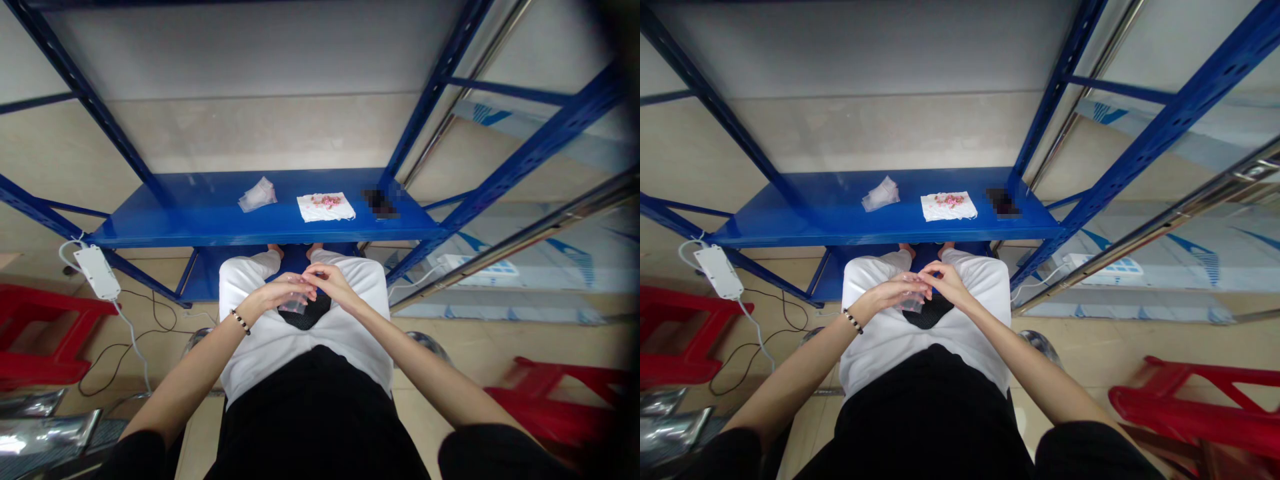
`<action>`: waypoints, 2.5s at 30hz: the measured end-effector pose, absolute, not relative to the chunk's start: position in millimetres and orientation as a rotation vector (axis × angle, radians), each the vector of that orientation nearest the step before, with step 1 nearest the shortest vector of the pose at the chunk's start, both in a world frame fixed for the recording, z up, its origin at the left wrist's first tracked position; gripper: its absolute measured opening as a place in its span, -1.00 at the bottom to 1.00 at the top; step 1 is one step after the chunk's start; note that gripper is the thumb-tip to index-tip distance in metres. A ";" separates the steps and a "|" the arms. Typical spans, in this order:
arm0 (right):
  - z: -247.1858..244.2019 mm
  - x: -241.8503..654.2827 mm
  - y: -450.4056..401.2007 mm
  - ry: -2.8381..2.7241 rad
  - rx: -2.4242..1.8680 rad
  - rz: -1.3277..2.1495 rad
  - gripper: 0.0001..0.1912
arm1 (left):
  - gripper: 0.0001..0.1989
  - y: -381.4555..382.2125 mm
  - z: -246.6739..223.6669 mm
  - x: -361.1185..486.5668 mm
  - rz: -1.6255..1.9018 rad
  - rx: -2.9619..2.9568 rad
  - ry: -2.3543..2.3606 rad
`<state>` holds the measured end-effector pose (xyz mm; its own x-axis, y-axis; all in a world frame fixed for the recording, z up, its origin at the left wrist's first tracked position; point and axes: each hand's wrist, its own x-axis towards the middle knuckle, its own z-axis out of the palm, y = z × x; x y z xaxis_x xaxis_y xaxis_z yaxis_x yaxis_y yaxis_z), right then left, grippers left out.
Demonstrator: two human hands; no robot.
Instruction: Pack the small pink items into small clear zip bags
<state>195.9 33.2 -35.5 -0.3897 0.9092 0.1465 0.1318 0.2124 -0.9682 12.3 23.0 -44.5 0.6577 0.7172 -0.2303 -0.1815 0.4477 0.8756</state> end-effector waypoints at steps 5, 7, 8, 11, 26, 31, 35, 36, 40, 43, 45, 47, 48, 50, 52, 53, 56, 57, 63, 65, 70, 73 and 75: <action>-29.2 195.3 32.6 -1.700 -0.951 1.224 -0.65 | -0.73 22.2 -41.6 13.0 0.656 0.889 0.595; -26.6 195.3 31.6 -1.695 -0.963 1.252 -0.66 | -0.73 22.1 -39.6 13.8 0.686 0.862 0.587; -25.5 195.4 31.6 -1.692 -0.969 1.267 -0.66 | -0.74 22.3 -38.1 14.0 0.704 0.846 0.584; -24.2 197.4 34.7 -1.668 -0.989 1.234 -0.67 | -0.76 24.4 -31.8 13.6 0.766 0.811 0.577; -28.9 209.1 45.3 -1.471 -1.056 1.260 -0.65 | -0.80 39.8 -18.8 -4.9 1.153 0.640 0.562; -25.5 216.8 54.1 -1.508 -1.071 1.080 -0.66 | -0.79 44.5 -28.2 -16.0 1.059 0.613 0.703; -8.3 239.3 97.0 -1.614 -1.096 0.698 -0.69 | -0.77 42.7 -38.1 -23.7 0.999 0.578 0.914; -1.8 246.5 113.5 -1.618 -1.132 0.601 -0.70 | -0.76 41.8 -38.5 -23.7 1.006 0.584 0.921; 24.2 271.0 183.0 -1.710 -1.437 0.285 -0.74 | -0.72 38.2 -30.8 -16.2 1.110 0.667 0.803; 34.3 278.6 220.8 -1.788 -1.600 0.212 -0.80 | -0.71 37.3 -26.5 -9.1 1.157 0.712 0.793; 35.6 279.5 236.3 -1.801 -1.622 0.212 -0.85 | -0.70 38.0 -28.4 -6.0 1.149 0.735 0.825; 34.3 279.0 246.2 -1.820 -1.645 0.212 -0.87 | -0.69 39.6 -32.1 -3.8 1.137 0.757 0.855; 33.4 278.6 249.8 -1.832 -1.654 0.215 -0.89 | -0.69 40.5 -33.7 -2.8 1.130 0.765 0.865; 31.9 278.0 254.9 -1.854 -1.665 0.224 -0.92 | -0.68 42.5 -35.6 -0.9 1.112 0.777 0.872; 31.4 277.7 257.8 -1.868 -1.669 0.236 -0.94 | -0.68 44.2 -35.1 0.9 1.098 0.778 0.860; 31.3 277.6 258.5 -1.872 -1.670 0.242 -0.95 | -0.67 44.7 -34.3 1.6 1.094 0.770 0.856; 30.8 277.5 258.0 -1.868 -1.674 0.267 -0.97 | -0.65 44.0 -31.5 2.7 1.096 0.729 0.852; 30.3 277.3 257.3 -1.860 -1.676 0.276 -0.97 | -0.65 42.7 -30.7 2.7 1.097 0.726 0.850; 28.4 273.8 255.6 -1.762 -1.642 0.376 -0.90 | -0.69 33.1 -26.8 1.0 1.100 0.806 0.776; 30.4 273.7 256.5 -1.710 -1.613 0.425 -0.84 | -0.70 33.9 -25.8 -0.5 1.107 0.798 0.745; 41.2 277.1 243.9 -1.573 -1.523 0.519 -0.72 | -0.68 41.3 -27.8 -4.5 1.096 0.761 0.737; 43.0 270.5 207.0 -1.531 -1.310 0.633 -0.68 | -0.66 39.2 -30.1 -4.1 1.029 0.830 0.817; 36.8 257.9 168.0 -1.521 -1.161 0.727 -0.67 | -0.65 34.4 -30.9 -2.7 0.953 0.895 0.873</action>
<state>257.9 168.0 36.8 0.0104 0.9304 0.3665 0.2988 0.3469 -0.8891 -2.7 34.4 -30.9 0.3230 0.9228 -0.2099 -0.2895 0.3075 0.9064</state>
